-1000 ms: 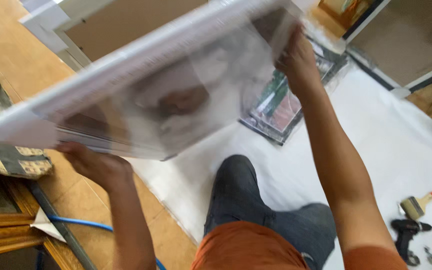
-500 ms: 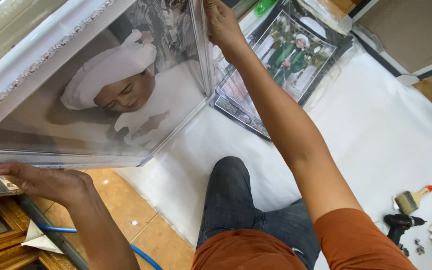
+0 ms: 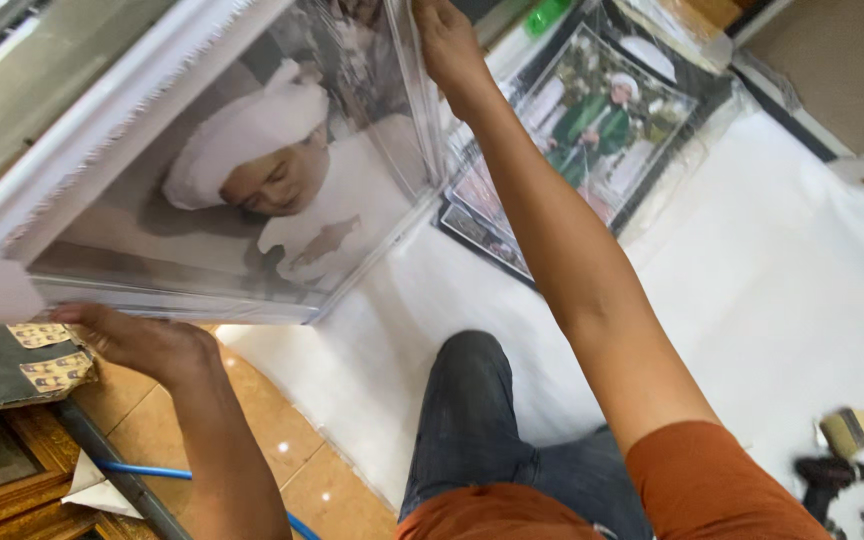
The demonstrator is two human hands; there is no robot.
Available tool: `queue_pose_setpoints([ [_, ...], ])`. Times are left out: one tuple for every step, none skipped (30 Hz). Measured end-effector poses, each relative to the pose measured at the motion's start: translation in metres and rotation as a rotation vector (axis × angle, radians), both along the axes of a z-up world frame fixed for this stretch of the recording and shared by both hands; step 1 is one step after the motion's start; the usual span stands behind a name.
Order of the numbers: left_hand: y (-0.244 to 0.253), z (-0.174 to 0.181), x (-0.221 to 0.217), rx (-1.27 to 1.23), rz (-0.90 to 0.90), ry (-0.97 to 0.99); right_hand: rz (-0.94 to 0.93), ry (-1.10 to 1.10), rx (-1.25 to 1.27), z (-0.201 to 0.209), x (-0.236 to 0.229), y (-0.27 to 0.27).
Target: The person assembles a picture frame by removing protective plastic, positioning the frame, and securing the backing with a utility knife and power drill. The person handles multiple frames and tools on the floor.
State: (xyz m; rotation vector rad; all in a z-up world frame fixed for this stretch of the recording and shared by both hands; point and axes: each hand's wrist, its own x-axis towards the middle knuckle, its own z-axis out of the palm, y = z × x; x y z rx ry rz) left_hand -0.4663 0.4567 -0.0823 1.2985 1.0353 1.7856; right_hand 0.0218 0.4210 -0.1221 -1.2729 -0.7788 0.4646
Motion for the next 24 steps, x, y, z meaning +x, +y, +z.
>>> queue_pose_setpoints([
  [0.0,0.002,0.005,-0.015,-0.054,-0.025,0.004,-0.015,0.033,0.002,0.002,0.003],
  [0.0,0.004,0.009,-0.028,-0.106,-0.05,-0.013,0.007,-0.057,0.004,0.004,0.004],
  [0.002,0.006,0.013,-0.041,-0.158,-0.075,-0.029,0.029,-0.147,0.007,0.007,0.004],
  [0.004,0.009,0.013,-0.081,-0.125,-0.054,-0.037,0.053,-0.245,0.008,0.005,0.004],
  [0.008,0.011,0.015,-0.122,-0.092,-0.035,-0.009,0.044,-0.198,0.011,0.004,0.006],
  [0.012,0.012,0.018,-0.164,-0.063,-0.013,0.016,0.039,-0.152,0.013,0.004,0.006],
  [0.014,0.013,0.019,-0.194,-0.024,0.022,0.041,0.034,-0.107,0.014,0.003,0.007],
  [0.019,0.014,0.021,-0.223,0.014,0.056,0.02,-0.02,-0.163,0.016,0.001,0.009],
  [0.023,0.014,0.024,-0.253,0.051,0.091,-0.002,-0.075,-0.219,0.017,-0.002,0.011],
  [0.022,0.013,0.024,-0.193,0.093,0.161,-0.023,-0.131,-0.276,0.017,-0.006,0.013],
  [0.021,0.011,0.026,-0.135,0.135,0.233,-0.03,-0.139,-0.29,0.017,-0.009,0.014],
  [0.022,0.008,0.027,-0.076,0.174,0.303,-0.041,-0.147,-0.304,0.017,-0.011,0.017],
  [0.022,0.007,0.025,-0.047,0.156,0.315,-0.053,-0.156,-0.317,0.018,-0.013,0.019],
  [0.021,0.005,0.024,-0.019,0.136,0.327,-0.068,-0.152,-0.33,0.019,-0.014,0.02],
  [0.022,0.004,0.022,0.009,0.116,0.339,-0.083,-0.147,-0.343,0.021,-0.015,0.021],
  [0.022,0.003,0.02,0.048,0.15,0.374,-0.099,-0.142,-0.36,0.023,-0.016,0.02],
  [0.023,0.001,0.02,0.086,0.184,0.41,-0.171,-0.265,-0.282,0.025,-0.018,0.018],
  [0.025,0.0,0.019,0.126,0.218,0.444,-0.24,-0.389,-0.199,0.03,-0.022,0.016],
  [0.027,-0.001,0.018,0.121,0.155,0.362,-0.304,-0.514,-0.113,0.037,-0.026,0.015],
  [0.032,0.0,0.018,0.117,0.094,0.28,-0.341,-0.644,-0.07,0.046,-0.033,0.015],
  [0.036,0.001,0.018,0.114,0.032,0.199,-0.376,-0.774,-0.026,0.055,-0.042,0.015],
  [0.041,0.003,0.018,0.093,0.02,0.168,-0.412,-0.905,0.026,0.069,-0.052,0.017],
  [0.047,0.006,0.019,0.072,0.007,0.138,-0.371,-0.961,0.064,0.083,-0.063,0.019],
  [0.052,0.008,0.019,0.05,-0.006,0.111,-0.328,-1.015,0.1,0.096,-0.076,0.02],
])
